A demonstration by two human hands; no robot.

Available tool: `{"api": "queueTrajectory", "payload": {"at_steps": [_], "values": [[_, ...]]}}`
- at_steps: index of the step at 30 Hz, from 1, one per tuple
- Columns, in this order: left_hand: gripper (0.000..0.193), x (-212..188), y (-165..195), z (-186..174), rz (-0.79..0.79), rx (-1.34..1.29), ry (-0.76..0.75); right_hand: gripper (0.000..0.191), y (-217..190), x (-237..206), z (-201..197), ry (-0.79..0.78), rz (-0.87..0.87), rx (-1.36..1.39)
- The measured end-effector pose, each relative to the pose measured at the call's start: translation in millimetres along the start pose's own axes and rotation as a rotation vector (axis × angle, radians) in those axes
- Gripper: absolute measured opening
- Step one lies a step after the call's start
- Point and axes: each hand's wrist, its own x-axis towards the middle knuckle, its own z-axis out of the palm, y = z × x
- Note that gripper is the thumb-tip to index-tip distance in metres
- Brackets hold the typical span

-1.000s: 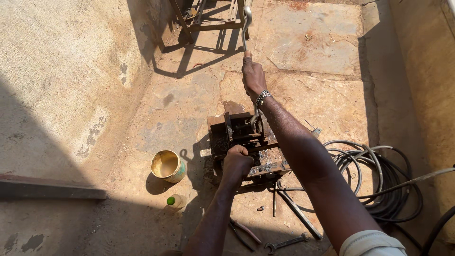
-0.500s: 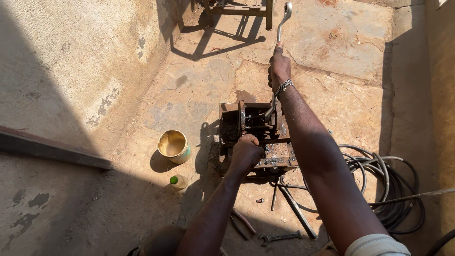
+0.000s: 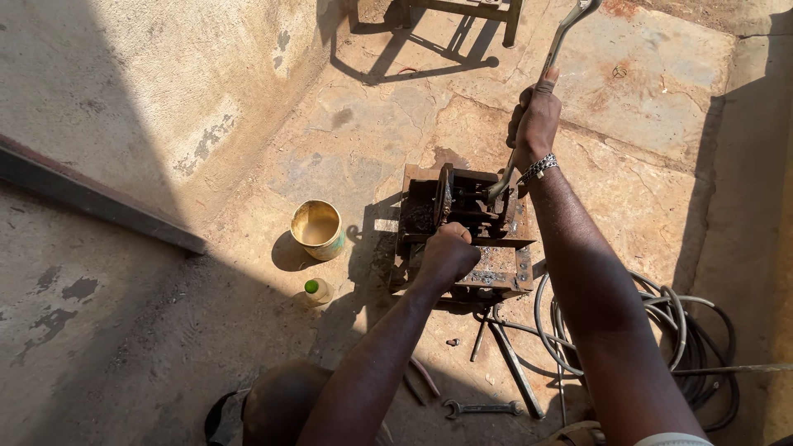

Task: The person kneels on the ground and uses a large spanner to loosen and tighten bolts on a rusty mechanical assembly resting on the ground, repositioning the wrench on different fasteners and steadying the machine with the other hand. Other wrenches and a coiled hose lie nearby on the ground.

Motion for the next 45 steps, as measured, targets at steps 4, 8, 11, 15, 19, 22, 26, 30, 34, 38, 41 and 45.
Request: {"api": "queueTrajectory", "payload": {"at_steps": [4, 8, 11, 15, 19, 22, 26, 30, 34, 38, 41, 45], "values": [[0.011, -2, 0, -1, 0.015, 0.020, -0.006, 0.066, -6, -13, -3, -0.037, -0.037, 0.045], [0.012, -1, 0, -2, -0.006, 0.004, -0.030, 0.066, -8, -16, -8, -0.025, -0.007, 0.074], [0.013, 0, 0, -1, -0.028, 0.001, -0.035, 0.065, -6, -12, -8, -0.003, 0.014, 0.067], [0.012, 1, -1, 1, -0.029, -0.019, -0.042, 0.064, 0, 0, -3, -0.038, 0.027, 0.001], [0.013, 0, -3, 2, 0.005, -0.107, -0.041, 0.064, 7, 14, 5, 0.002, 0.102, -0.086], [0.014, -2, -3, 2, 0.030, -0.096, -0.030, 0.064, 11, 22, 8, 0.073, 0.164, -0.122], [0.015, -1, -1, 1, -0.036, -0.085, -0.046, 0.064, 13, 25, 4, 0.097, 0.169, -0.062], [0.013, 0, 0, 2, 0.004, -0.050, -0.030, 0.064, 14, 16, 2, 0.030, 0.082, -0.037], [0.014, 0, 1, 2, -0.041, -0.003, -0.027, 0.063, 11, 13, 6, 0.028, 0.050, -0.067], [0.014, -2, 6, 0, -0.077, -0.019, -0.032, 0.065, 9, 2, 8, -0.063, -0.104, -0.040], [0.016, -2, 9, -1, -0.106, -0.008, -0.019, 0.062, 14, -41, -3, -0.127, -0.237, 0.155], [0.016, -1, 6, -1, -0.048, -0.003, 0.002, 0.058, 45, -175, -52, -0.294, -0.878, -0.332]]}}
